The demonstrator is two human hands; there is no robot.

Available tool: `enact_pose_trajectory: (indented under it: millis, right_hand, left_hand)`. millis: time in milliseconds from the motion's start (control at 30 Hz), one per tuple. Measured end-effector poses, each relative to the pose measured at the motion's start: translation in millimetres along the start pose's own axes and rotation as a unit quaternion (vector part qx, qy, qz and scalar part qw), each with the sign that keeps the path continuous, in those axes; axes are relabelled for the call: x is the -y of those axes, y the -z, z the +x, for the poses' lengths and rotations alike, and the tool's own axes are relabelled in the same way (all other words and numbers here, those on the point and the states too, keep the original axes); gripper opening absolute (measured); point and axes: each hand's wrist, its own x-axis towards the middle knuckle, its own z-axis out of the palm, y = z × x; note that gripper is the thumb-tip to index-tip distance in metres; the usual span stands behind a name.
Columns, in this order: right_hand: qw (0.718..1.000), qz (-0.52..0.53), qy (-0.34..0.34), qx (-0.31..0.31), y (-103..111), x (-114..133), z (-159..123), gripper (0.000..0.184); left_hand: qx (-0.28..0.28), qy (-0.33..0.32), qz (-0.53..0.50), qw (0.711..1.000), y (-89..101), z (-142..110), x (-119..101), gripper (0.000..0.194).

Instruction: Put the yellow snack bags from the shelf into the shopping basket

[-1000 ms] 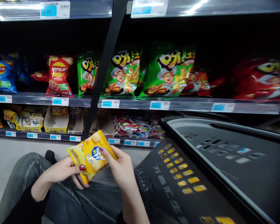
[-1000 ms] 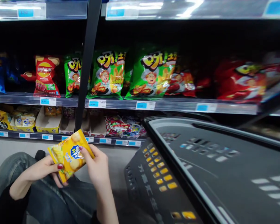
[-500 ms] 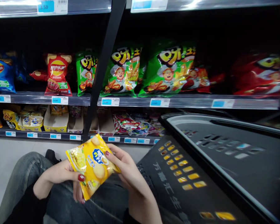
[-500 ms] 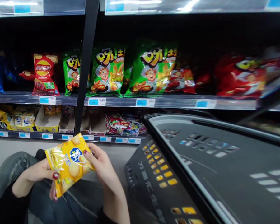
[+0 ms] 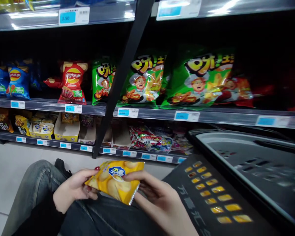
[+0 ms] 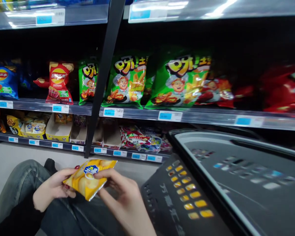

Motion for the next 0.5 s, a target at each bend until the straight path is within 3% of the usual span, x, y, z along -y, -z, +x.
enact_pose_trajectory:
  millis: [167, 300, 333, 367, 433, 500]
  right_hand:
    - [0.994, 0.106, -0.039, 0.003, 2.7, -10.9, 1.6, 0.034]
    - [0.994, 0.074, -0.047, -0.065, -0.2, -16.4, 11.8, 0.025]
    - [0.992, 0.076, -0.046, -0.084, -1.7, -14.1, 12.7, 0.025]
    - [0.99, 0.087, -0.046, -0.098, -2.7, -10.1, 12.5, 0.03]
    - [0.99, 0.098, -0.046, -0.086, -2.5, 2.0, 8.5, 0.054]
    - [0.997, 0.054, -0.058, -0.023, 0.6, 17.1, 1.1, 0.066]
  left_hand:
    - [-0.071, -0.176, 0.096, 0.977, -4.0, -2.4, 1.3, 0.043]
    - [-0.099, -0.283, 0.204, 0.932, -5.8, -16.3, -5.9, 0.029]
    - [-0.102, -0.316, 0.262, 0.906, -5.6, -20.6, -6.1, 0.023]
    - [-0.106, -0.363, 0.35, 0.857, -4.8, -25.1, -5.1, 0.019]
    - [-0.09, -0.449, 0.521, 0.721, 0.0, -33.5, 0.0, 0.013]
    - [-0.058, -0.499, 0.598, 0.624, 9.1, -38.7, 6.7, 0.017]
